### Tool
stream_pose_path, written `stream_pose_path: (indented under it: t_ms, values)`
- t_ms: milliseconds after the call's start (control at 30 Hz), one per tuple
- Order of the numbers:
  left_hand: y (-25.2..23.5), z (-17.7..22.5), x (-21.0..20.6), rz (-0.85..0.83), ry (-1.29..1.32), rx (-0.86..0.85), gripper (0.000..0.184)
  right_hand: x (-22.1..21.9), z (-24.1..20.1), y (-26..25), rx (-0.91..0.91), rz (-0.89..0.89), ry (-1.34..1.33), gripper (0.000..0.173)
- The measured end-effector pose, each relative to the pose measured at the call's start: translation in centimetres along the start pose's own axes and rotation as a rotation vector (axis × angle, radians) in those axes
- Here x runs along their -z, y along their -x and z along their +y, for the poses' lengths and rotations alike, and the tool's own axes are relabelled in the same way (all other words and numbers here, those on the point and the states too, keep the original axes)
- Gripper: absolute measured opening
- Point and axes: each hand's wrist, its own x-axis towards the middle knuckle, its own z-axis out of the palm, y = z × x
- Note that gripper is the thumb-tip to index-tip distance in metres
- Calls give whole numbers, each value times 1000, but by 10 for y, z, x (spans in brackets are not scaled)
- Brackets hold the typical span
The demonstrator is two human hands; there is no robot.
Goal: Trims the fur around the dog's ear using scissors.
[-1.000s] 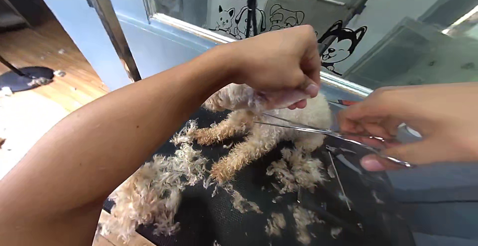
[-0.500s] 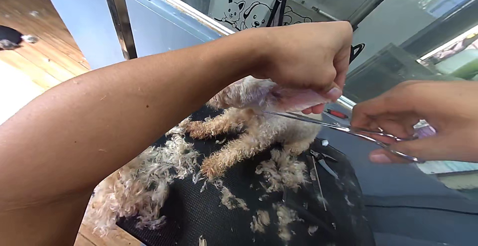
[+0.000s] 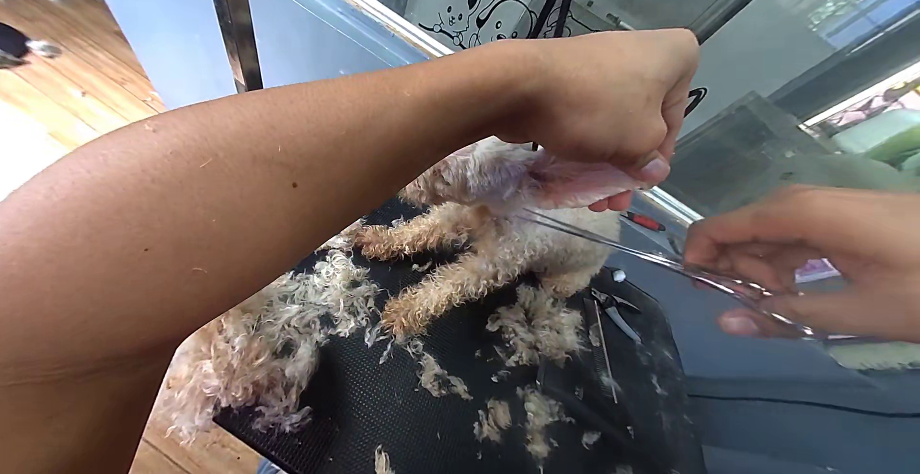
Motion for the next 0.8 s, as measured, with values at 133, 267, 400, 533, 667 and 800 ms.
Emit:
stream_pose_path:
  t_ms: [133, 267, 400, 533, 667, 800]
  values:
    - [-1, 0, 0, 9, 27, 16, 21, -5, 11, 0, 61, 49, -29, 35]
    - [-1, 1, 0, 22, 35, 33, 21, -6, 16, -2, 84, 74, -28, 34]
    - [0, 0, 0, 18, 50, 31, 22, -4, 6, -2, 13, 37, -46, 28]
    - [0, 1, 1, 24, 53, 28, 22, -2, -1, 1, -58, -51, -107, 26]
    - [0, 3, 2, 30, 43, 18, 21, -11, 13, 6, 56, 19, -107, 27]
    - [14, 20, 7, 151, 236, -140, 21, -34, 15, 17, 22, -28, -207, 30]
